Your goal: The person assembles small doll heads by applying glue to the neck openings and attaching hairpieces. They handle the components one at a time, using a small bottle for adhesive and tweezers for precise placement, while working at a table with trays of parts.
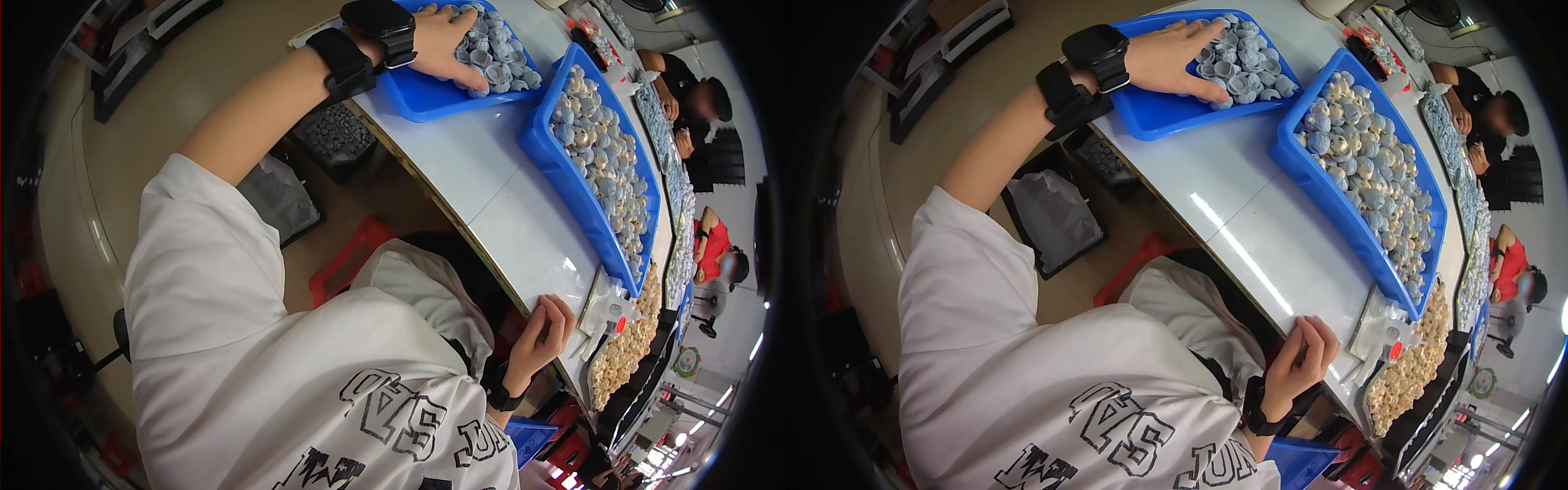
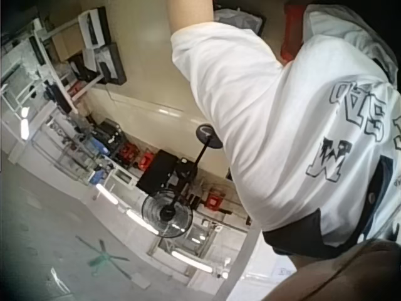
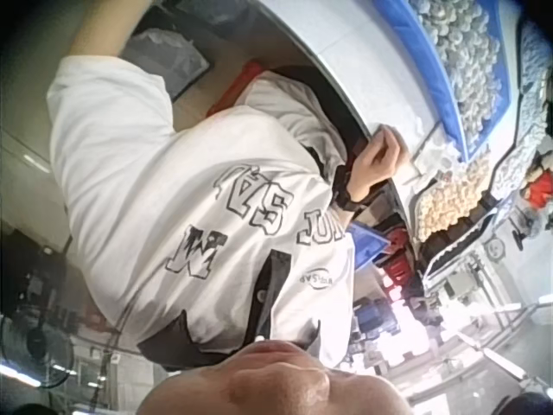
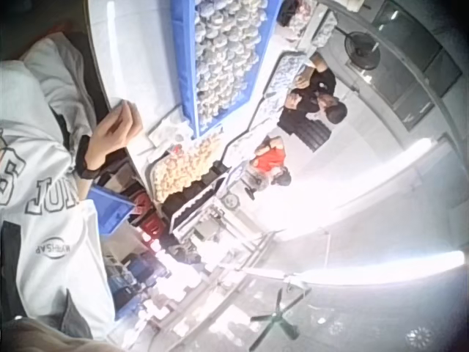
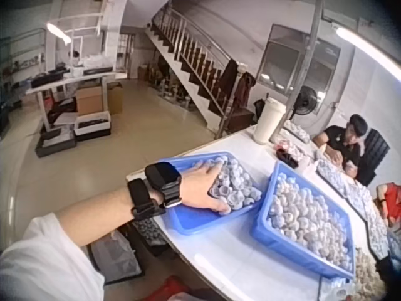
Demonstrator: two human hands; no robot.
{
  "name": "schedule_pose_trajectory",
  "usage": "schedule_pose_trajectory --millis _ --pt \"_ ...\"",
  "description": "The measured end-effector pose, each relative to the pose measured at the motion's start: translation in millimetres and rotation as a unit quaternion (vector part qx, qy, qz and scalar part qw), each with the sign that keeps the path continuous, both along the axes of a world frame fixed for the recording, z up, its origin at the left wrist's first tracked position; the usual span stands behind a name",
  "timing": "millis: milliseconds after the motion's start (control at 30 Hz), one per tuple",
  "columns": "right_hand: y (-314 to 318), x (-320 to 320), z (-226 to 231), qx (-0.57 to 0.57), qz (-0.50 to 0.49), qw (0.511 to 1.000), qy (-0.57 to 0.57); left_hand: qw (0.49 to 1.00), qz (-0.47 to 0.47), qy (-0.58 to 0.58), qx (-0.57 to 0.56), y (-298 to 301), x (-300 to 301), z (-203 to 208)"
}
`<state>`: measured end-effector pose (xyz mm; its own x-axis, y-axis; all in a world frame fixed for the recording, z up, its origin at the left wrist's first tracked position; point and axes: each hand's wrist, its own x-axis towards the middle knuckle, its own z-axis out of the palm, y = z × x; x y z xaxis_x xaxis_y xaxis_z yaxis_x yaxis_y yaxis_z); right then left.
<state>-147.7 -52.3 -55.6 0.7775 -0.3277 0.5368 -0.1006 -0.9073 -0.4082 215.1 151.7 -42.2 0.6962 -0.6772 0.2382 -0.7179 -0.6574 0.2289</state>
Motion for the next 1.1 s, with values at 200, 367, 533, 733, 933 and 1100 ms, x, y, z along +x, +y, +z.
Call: schedule_pose_trajectory --millis 200,367,533,733,933,1100 --pt "-3 -4 -3 -0.011 0.006 1.000 0.000 0.999 -0.030 -0.007 -0.021 -1 6 -6" --pt "-1 -3 0 0.011 0.009 1.000 0.008 0.999 -0.021 -0.036 -0.026 1 4 -10" --pt "-3 -4 2 0.003 0.012 1.000 0.015 0.999 -0.029 0.007 -0.019 0 3 1" --pt "-2 -2 2 0.009 0.009 1.000 0.018 0.999 -0.027 0.011 -0.016 3 -1 8" --pt "-1 -5 3 0.073 -0.010 0.997 0.021 0.992 -0.005 0.123 0.001 -1 -11 27" --pt "-2 -2 7 0.101 -0.018 0.995 0.019 0.990 -0.096 0.075 -0.074 18 -18 30"
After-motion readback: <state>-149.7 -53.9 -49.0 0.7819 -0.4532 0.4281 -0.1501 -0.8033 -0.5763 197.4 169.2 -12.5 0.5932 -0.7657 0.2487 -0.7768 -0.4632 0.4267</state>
